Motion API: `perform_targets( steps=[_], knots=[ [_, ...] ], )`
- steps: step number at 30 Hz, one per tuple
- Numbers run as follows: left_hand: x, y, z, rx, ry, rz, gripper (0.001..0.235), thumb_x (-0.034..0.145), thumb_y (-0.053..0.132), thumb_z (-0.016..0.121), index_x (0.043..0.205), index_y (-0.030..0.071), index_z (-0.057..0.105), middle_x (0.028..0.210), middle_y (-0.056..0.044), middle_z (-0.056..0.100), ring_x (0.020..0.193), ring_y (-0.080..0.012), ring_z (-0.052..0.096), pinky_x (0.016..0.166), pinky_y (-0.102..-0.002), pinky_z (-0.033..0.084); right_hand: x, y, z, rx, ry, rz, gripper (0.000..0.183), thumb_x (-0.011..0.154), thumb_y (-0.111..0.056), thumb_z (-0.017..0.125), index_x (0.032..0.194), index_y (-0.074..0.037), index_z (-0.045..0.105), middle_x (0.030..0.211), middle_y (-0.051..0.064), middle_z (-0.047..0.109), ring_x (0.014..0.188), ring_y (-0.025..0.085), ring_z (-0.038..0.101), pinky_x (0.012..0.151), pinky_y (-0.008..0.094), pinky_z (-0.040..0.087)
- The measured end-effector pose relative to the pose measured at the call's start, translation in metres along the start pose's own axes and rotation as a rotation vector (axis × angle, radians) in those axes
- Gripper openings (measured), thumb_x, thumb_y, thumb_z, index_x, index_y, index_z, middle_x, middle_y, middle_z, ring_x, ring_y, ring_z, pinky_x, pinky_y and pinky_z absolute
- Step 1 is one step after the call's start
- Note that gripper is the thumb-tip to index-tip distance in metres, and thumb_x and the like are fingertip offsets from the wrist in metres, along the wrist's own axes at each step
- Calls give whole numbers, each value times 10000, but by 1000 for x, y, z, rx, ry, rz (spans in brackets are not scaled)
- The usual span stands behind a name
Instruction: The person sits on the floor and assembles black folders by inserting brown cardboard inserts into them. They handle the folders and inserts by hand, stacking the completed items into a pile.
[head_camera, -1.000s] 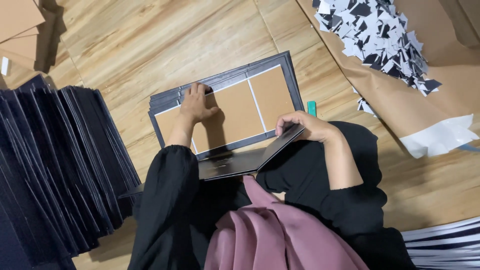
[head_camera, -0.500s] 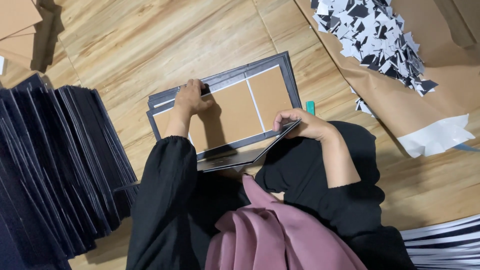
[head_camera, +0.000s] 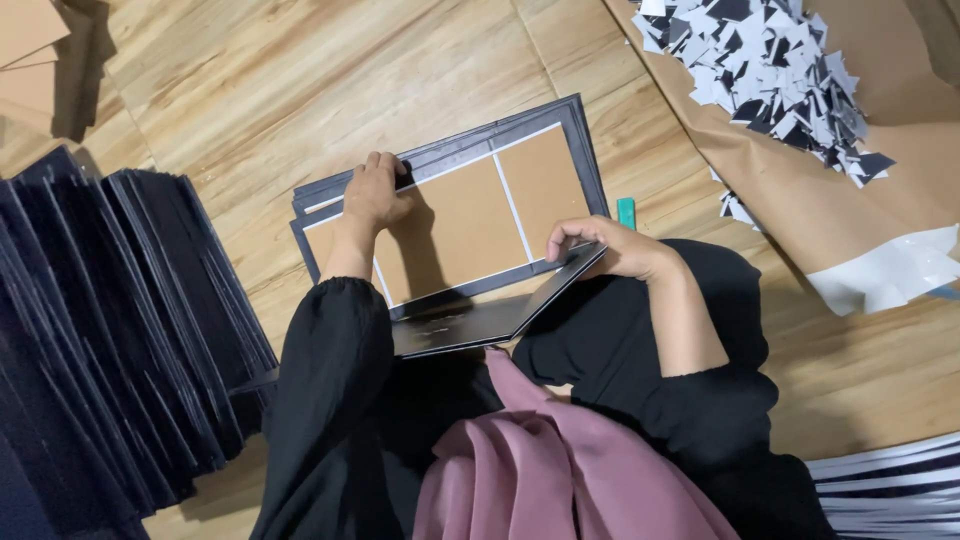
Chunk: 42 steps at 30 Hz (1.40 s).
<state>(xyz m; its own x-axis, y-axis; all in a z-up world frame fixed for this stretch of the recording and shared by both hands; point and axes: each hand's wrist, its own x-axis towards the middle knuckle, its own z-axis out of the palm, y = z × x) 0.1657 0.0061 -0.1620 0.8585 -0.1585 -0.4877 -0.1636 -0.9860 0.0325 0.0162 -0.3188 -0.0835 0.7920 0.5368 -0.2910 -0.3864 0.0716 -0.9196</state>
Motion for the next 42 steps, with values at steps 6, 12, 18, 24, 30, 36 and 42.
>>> perform_targets(
  steps=[6, 12, 18, 24, 30, 36, 42],
  knots=[
    [20, -3, 12, 85, -42, -16, 344, 682, 164, 527, 1003, 215, 416, 1081, -32, 417, 1070, -285, 438, 852, -424, 460, -3, -4, 1, -29, 16, 16, 288, 555, 6, 743, 799, -63, 606, 686, 19, 628, 662, 104, 542, 588, 190, 404],
    [25, -10, 12, 53, -76, 11, 364, 672, 106, 528, 1011, 205, 441, 1076, -49, 432, 1071, -316, 439, 840, -442, 465, 1, 6, 1, 24, 44, -7, 279, 584, 12, 704, 837, -58, 609, 718, 5, 616, 689, 103, 551, 640, 203, 430],
    [23, -13, 12, -31, -80, 11, 343, 672, 62, 491, 996, 162, 442, 1104, -97, 440, 1066, -360, 451, 880, -448, 443, 5, 14, 1, 10, 46, -7, 278, 603, -15, 698, 866, -45, 611, 743, 8, 612, 713, 113, 554, 651, 212, 426],
    [12, -9, 6, -90, -99, 14, 413, 655, 73, 475, 1047, 177, 399, 1131, -90, 405, 1057, -364, 505, 914, -468, 426, 3, 19, 2, -11, 69, 17, 325, 570, 23, 686, 880, -50, 620, 757, 27, 631, 727, 133, 557, 672, 231, 426],
    [-11, 2, -29, 74, -23, 16, 345, 685, 205, 542, 1015, 122, 486, 1060, -109, 486, 1053, -348, 465, 867, -456, 430, -3, 24, 3, -54, 99, 6, 291, 573, 22, 669, 852, -51, 628, 726, 29, 641, 677, 126, 565, 623, 228, 424],
    [-142, 52, -122, -230, -289, 125, 492, 817, 436, 459, 1156, 84, 513, 1135, -239, 558, 1118, -389, 493, 967, -491, 368, -19, 25, 5, -92, 295, 138, 505, 542, 41, 733, 1021, -40, 597, 911, 67, 626, 801, 195, 587, 716, 306, 469],
    [-236, 47, -99, -357, -3, 391, 446, 856, 446, 416, 1020, 52, 548, 928, -252, 588, 902, -456, 550, 795, -545, 416, -62, 2, 23, -442, 337, 94, 257, 610, -219, 794, 768, -51, 680, 658, 59, 635, 591, 185, 567, 518, 275, 394]
  ],
)
